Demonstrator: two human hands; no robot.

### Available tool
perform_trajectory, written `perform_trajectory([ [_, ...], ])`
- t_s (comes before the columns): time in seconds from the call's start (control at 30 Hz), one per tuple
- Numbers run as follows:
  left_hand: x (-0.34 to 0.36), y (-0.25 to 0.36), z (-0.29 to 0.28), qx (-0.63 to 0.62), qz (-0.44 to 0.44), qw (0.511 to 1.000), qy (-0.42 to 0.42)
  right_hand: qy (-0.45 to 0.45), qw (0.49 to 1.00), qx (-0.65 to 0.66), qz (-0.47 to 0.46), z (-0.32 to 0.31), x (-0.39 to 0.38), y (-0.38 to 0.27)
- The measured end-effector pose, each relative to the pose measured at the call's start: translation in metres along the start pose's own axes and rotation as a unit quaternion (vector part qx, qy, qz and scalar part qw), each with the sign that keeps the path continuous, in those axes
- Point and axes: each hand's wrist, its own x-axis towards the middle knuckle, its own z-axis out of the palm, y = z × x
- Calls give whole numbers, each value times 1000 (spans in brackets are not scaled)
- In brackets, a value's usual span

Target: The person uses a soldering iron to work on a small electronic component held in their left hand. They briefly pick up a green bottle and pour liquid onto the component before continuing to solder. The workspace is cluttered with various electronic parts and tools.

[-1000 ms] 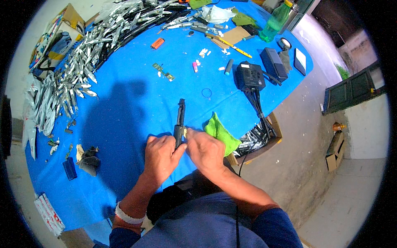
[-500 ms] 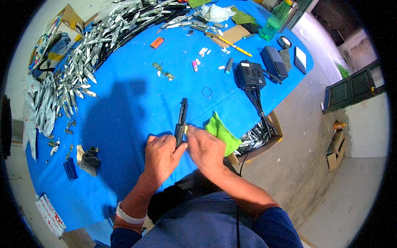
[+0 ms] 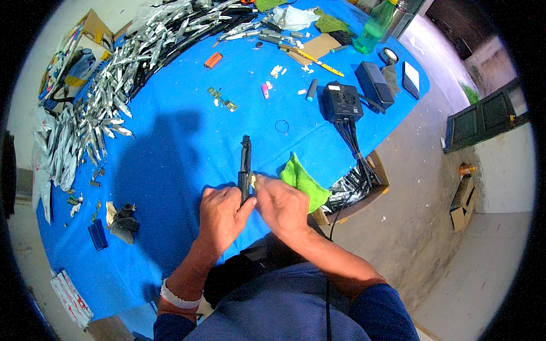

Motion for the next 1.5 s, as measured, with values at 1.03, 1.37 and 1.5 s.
perform_trajectory([
  [1.03,-1,0,-5,-8,24,1000,3,-19,990,88,105,-8,17,5],
  [1.37,-2,-2,-8,-32,15,999,18,-42,991,-40,-120,-11,61,3],
  [1.5,-4,-6,-6,-27,11,1000,11,-187,972,-34,-134,-16,58,7],
])
